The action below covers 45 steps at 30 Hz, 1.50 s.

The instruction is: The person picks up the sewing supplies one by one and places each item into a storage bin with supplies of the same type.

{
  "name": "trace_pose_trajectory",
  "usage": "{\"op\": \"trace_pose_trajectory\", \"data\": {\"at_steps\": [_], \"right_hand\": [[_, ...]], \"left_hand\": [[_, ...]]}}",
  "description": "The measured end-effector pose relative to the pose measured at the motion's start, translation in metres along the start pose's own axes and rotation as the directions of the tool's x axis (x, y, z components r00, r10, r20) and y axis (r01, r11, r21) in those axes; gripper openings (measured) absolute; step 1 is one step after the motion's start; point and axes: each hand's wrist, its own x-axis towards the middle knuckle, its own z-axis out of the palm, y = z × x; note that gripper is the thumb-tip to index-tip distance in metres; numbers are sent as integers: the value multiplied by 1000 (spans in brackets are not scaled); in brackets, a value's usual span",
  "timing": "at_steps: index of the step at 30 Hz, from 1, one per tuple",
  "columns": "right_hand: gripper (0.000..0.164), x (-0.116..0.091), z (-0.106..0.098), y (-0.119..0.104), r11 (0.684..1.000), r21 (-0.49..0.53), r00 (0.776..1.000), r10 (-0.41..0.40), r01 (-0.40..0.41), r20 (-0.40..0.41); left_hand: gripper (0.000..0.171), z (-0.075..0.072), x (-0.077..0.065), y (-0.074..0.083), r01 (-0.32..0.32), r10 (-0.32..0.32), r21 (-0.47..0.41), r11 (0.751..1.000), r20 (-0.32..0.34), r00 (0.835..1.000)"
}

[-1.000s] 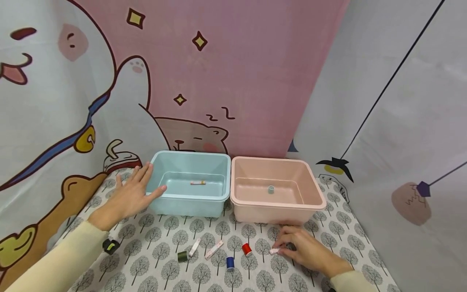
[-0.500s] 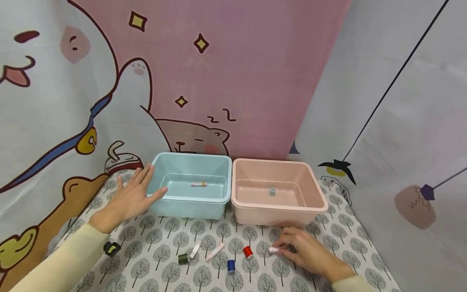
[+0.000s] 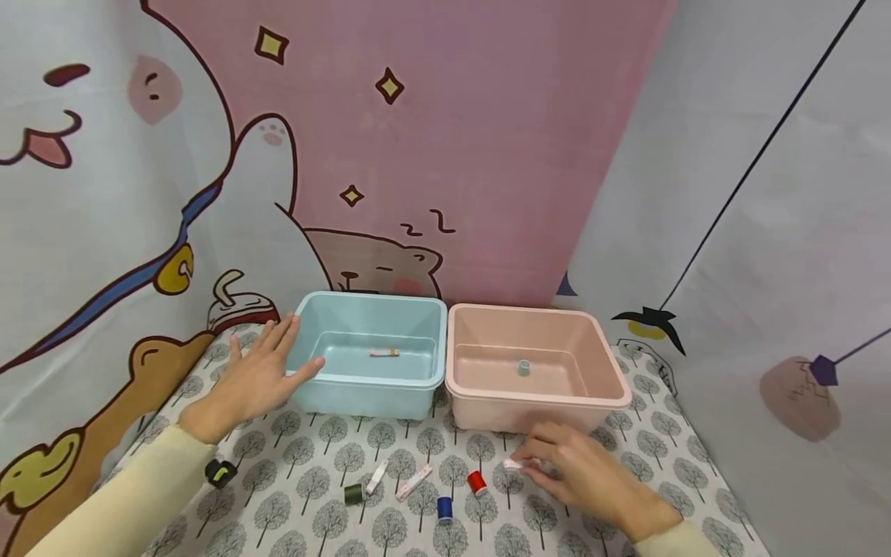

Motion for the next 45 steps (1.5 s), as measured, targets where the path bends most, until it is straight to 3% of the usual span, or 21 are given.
{"op": "trace_pose_trajectory", "data": {"at_steps": [3, 8, 11, 14, 16, 21, 29, 33, 36, 40, 45], "right_hand": [[38, 6, -5, -4, 999, 12, 998, -47, 47, -30], [9, 21, -14, -12, 992, 0, 988, -122, 123, -91], [33, 34, -21, -16, 992, -24, 987, -129, 127, -96], [45, 48, -29, -19, 991, -31, 987, -135, 132, -89], [44, 57, -34, -20, 988, -29, 984, -152, 150, -93], [15, 76, -44, -18, 980, -17, 976, -199, 198, -93], [35, 101, -49, -15, 968, 45, 964, -241, 247, -115], [33, 114, -50, -12, 971, -3, 964, -238, 239, -120], [27, 121, -52, -10, 981, -20, 976, -194, 193, -97], [28, 130, -54, -7, 991, 14, 989, -135, 136, -60], [29, 145, -55, -1, 987, 55, 988, -151, 153, -41]], "left_hand": [[112, 3, 0, 2, 0, 0, -2, 1000, 7, 1000], [114, 5, 0, 2, -3, 3, -10, 1000, 14, 1000], [115, 5, 2, 1, -6, 6, -14, 1000, 8, 1000], [115, 4, 3, -1, -2, 2, -12, 1000, 4, 1000], [115, 3, 3, -2, 0, 0, -13, 1000, 4, 1000], [116, 0, 4, -2, 3, -3, -15, 1000, 7, 1000], [113, 1, 2, -1, 8, -8, -18, 1000, 10, 1000], [114, 1, 1, -1, 8, -8, -14, 1000, 12, 1000], [115, 1, 0, -1, 7, -7, -9, 1000, 11, 1000], [115, 0, 0, 0, 0, 0, -9, 1000, 4, 1000], [114, 0, 0, 1, 4, -4, -18, 1000, 4, 1000]]}}
